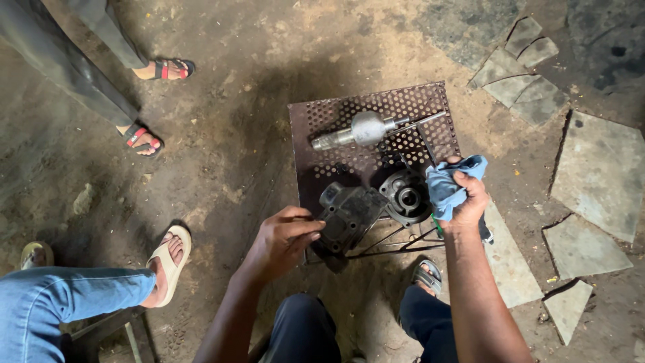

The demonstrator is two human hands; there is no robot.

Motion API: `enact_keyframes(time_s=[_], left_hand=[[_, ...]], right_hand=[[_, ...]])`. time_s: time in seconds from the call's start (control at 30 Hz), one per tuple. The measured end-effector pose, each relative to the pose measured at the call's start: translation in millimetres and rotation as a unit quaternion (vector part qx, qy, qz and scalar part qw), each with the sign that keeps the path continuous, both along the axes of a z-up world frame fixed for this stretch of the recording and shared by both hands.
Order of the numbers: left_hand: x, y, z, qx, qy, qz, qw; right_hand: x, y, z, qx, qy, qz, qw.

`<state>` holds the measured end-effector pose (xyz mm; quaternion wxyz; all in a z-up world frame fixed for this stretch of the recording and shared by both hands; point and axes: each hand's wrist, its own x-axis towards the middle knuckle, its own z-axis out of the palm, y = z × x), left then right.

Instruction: The person removes a circular metal component from a larger engine casing using a wrench, then wipes the casing with a blue cloth. They insert a black rubber seal into the casing, press it into place, and use a green screwdriver to adjust the seal's position.

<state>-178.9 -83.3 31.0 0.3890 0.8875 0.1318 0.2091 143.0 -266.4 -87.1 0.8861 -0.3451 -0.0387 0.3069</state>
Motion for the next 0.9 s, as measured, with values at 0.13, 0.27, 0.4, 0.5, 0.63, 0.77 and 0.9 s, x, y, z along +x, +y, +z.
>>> enact_keyframes(time_s=[0.13, 0.27, 0.4, 0.5, 0.63, 0.77, 0.9], left_hand=[[-1.0, -1.6, 1.2, -0.130, 0.125, 0.079, 0.980], [-1.5, -0.3, 4.2, -0.135, 0.088, 0.061, 0.985], [0.3, 2.4, 10.1, -0.054, 0.031, 0.019, 0.998], [-4.7, 1.3, 7.7, -0.062, 0.043, 0.029, 0.997], [-2.2, -0.4, -0.9, -0.121, 0.071, 0.088, 0.986], [-3.7, 1.9, -2.6, -0.067, 0.017, 0.044, 0.997], [-10.2, 1.0, -3.1, -0.035, 0.021, 0.041, 0.998]], right_hand=[[2.3, 0.3, 0.3, 0.002, 0.001, -0.002, 1.000], [1.9, -0.5, 1.5, 0.004, 0.012, 0.000, 1.000], [2.2, 0.3, 4.4, 0.002, -0.018, -0.012, 1.000], [1.6, -3.3, 3.2, 0.000, -0.034, -0.018, 0.999], [3.9, -6.1, 3.3, 0.028, -0.030, 0.010, 0.999], [6.2, -7.8, 7.9, 0.040, -0.023, 0.019, 0.999], [3.4, -9.3, 7.3, 0.038, -0.025, 0.016, 0.999]])
